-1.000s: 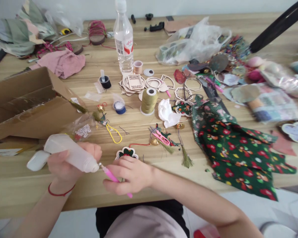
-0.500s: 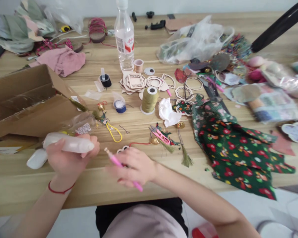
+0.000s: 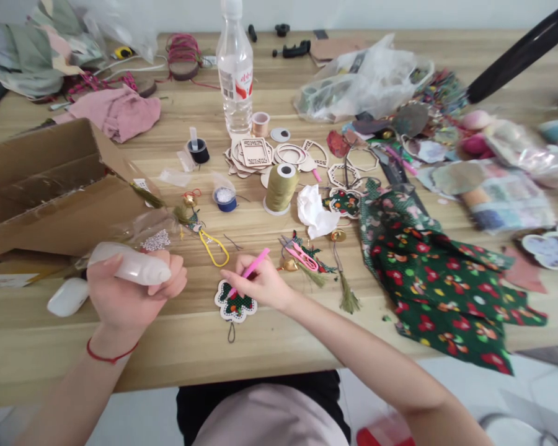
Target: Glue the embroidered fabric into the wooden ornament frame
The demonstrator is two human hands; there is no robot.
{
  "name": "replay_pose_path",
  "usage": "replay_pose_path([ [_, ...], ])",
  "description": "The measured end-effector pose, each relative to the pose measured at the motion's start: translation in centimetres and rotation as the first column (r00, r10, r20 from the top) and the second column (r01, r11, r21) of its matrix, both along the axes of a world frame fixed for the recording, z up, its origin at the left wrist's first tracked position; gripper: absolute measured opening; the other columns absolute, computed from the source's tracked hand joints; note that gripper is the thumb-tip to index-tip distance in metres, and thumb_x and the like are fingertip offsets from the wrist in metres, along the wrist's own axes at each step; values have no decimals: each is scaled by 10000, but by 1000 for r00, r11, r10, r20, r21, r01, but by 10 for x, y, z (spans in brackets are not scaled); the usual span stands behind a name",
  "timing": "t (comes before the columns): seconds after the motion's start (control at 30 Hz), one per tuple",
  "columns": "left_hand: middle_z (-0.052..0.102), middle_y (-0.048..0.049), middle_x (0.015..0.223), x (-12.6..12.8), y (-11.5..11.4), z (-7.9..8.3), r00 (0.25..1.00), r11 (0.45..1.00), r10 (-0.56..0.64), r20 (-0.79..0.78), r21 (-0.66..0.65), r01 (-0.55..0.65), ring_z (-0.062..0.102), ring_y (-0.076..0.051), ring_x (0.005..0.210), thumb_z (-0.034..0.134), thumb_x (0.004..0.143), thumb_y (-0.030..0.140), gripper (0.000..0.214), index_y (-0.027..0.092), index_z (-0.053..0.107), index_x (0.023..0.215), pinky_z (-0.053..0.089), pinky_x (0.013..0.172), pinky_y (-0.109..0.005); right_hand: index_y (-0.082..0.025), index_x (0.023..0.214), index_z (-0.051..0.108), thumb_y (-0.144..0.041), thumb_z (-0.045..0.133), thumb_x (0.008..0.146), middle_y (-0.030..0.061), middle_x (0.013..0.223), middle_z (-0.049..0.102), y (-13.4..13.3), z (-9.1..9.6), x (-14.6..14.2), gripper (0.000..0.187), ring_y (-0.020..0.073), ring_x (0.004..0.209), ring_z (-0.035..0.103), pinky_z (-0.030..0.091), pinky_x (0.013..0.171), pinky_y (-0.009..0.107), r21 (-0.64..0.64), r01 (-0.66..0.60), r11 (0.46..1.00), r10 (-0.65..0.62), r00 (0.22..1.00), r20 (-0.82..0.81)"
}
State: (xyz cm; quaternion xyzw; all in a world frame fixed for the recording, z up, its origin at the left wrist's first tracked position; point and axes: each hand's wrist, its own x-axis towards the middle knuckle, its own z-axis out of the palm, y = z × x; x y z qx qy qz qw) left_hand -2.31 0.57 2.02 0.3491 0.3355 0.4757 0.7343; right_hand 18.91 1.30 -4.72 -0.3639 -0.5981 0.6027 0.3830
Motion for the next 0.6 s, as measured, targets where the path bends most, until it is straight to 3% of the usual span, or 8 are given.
replay_pose_path([
  [0.13, 322, 13, 451, 0, 1, -1, 1000, 1000, -18, 0, -2, 18, 303, -95, 432, 557, 759, 590, 502, 168, 481, 497, 229, 419, -274, -203, 581, 411, -468, 642, 865, -47, 494, 492, 0, -5, 0, 452, 67, 441, 403, 318, 424, 191, 67, 12, 998, -16, 997, 74],
  [0.37, 333, 10, 445, 3, 0, -2, 999, 999, -31, 34, -6, 32, 306, -99, 427, 561, 753, 570, 481, 168, 488, 500, 216, 411, -272, -207, 599, 420, -446, 601, 888, -18, 525, 548, -2, -7, 0, 417, 84, 467, 459, 343, 447, 201, 139, -71, 988, 46, 984, 172],
  [0.6, 324, 13, 443, 2, 1, -2, 998, 998, -53, 45, 18, 52, 311, -94, 436, 546, 784, 561, 487, 163, 493, 509, 244, 414, -254, -201, 596, 424, -432, 601, 894, -52, 494, 474, -1, -6, 0, 416, 64, 449, 377, 290, 427, 193, 213, -80, 974, 37, 979, 199],
])
